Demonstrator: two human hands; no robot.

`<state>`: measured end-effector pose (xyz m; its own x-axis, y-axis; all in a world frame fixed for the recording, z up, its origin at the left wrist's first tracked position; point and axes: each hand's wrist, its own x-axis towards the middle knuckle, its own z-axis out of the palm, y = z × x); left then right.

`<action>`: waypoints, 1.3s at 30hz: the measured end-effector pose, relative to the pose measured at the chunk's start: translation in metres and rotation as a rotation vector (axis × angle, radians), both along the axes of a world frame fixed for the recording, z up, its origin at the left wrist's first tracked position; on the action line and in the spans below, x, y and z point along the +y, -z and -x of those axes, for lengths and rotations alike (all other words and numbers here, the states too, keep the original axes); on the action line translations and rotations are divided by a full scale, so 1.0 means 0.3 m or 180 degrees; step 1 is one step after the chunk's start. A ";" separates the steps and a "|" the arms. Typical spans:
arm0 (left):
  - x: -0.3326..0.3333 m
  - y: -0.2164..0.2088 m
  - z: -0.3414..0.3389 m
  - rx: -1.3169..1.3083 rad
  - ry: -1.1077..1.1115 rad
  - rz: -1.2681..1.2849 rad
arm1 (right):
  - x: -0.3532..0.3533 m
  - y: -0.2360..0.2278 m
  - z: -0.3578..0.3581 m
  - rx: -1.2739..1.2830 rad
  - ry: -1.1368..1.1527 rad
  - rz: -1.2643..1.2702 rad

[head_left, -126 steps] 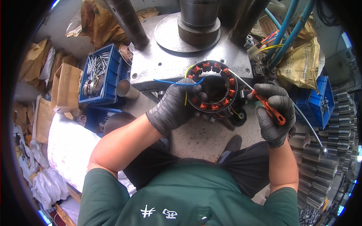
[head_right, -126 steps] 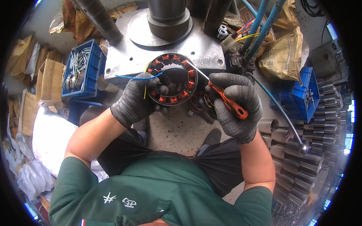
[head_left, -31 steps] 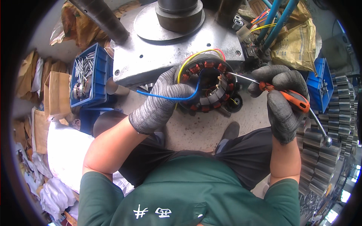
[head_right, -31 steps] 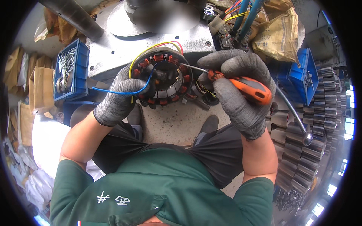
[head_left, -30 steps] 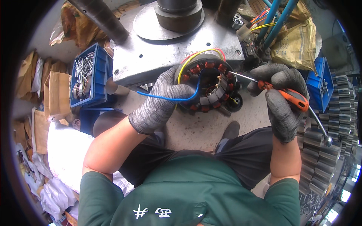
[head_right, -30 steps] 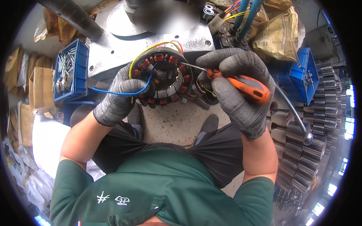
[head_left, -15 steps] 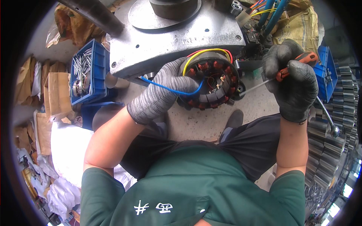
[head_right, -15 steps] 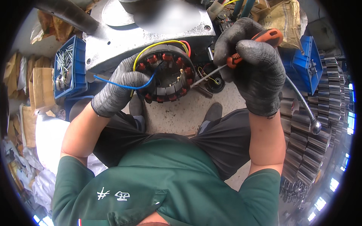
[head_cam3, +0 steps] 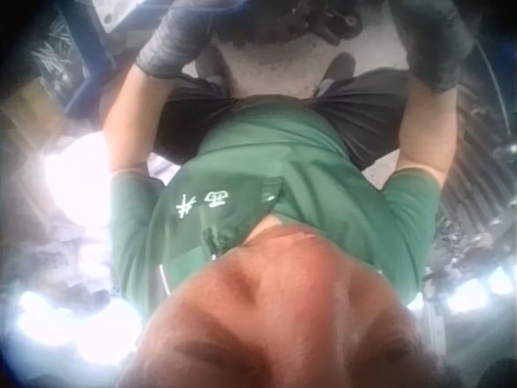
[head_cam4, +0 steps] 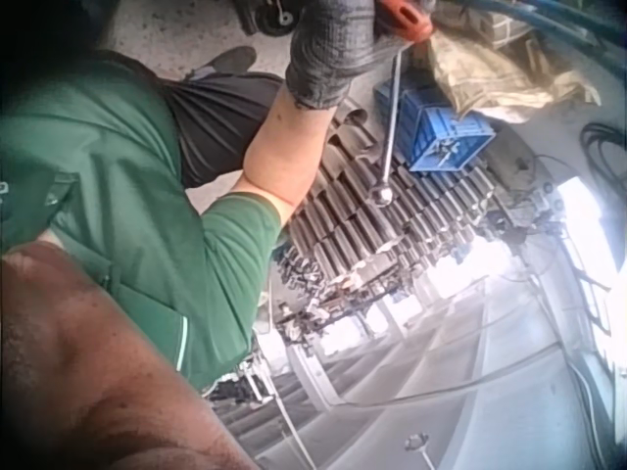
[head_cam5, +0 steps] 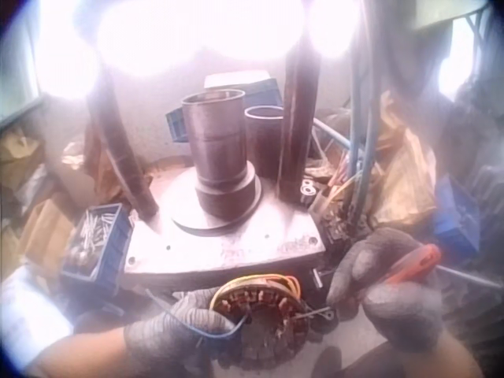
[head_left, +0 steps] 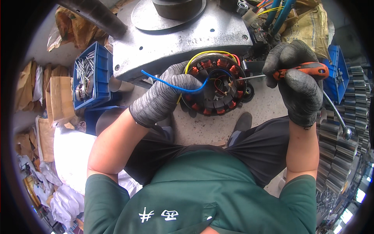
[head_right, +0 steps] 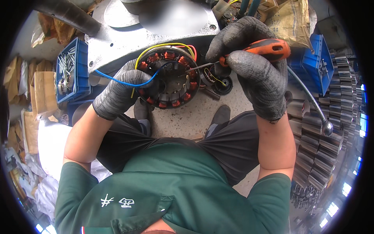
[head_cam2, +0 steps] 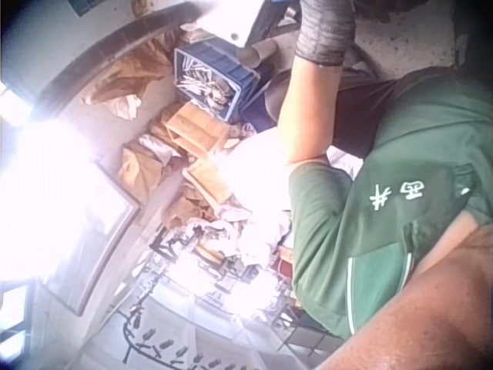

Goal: The recorder is assembling and inspecting motor stator components, using a screwdriver to adjust wiring and placing parts into a hydraulic press.

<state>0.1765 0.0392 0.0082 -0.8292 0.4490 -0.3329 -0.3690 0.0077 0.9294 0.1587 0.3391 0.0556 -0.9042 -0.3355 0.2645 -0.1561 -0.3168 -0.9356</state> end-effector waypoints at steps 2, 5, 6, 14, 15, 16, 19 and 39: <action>0.003 0.011 -0.001 0.0045 0.0009 0.0067 | 0.005 -0.009 0.005 0.0020 0.0047 0.0027; 0.012 0.033 -0.005 0.0021 -0.0111 -0.0088 | 0.029 -0.030 0.023 -0.0413 -0.0731 0.0422; 0.011 0.030 -0.005 0.0049 -0.0096 0.0029 | 0.026 -0.033 0.018 -0.0269 -0.0587 0.0305; -0.014 0.052 0.006 -0.0050 -0.0200 -0.0245 | -0.006 -0.009 -0.002 0.0046 0.0065 0.0452; -0.004 0.038 0.004 0.0031 -0.0204 -0.0200 | -0.003 -0.006 0.001 0.0047 0.0070 0.0453; 0.002 0.028 0.002 0.0114 -0.0210 -0.0153 | 0.001 -0.001 0.008 0.0141 -0.0044 0.0320; 0.010 0.016 -0.004 -0.0058 -0.0302 -0.0310 | 0.019 -0.004 0.005 0.0197 -0.0209 0.0085; -0.017 0.087 0.004 0.0545 0.0192 0.0256 | 0.024 -0.023 0.010 0.0507 -0.0549 0.0020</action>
<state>0.1752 0.0341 -0.0178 -0.8492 0.4772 -0.2261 -0.2022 0.1018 0.9741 0.1557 0.3463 0.0624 -0.7803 -0.4793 0.4018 -0.2448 -0.3572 -0.9014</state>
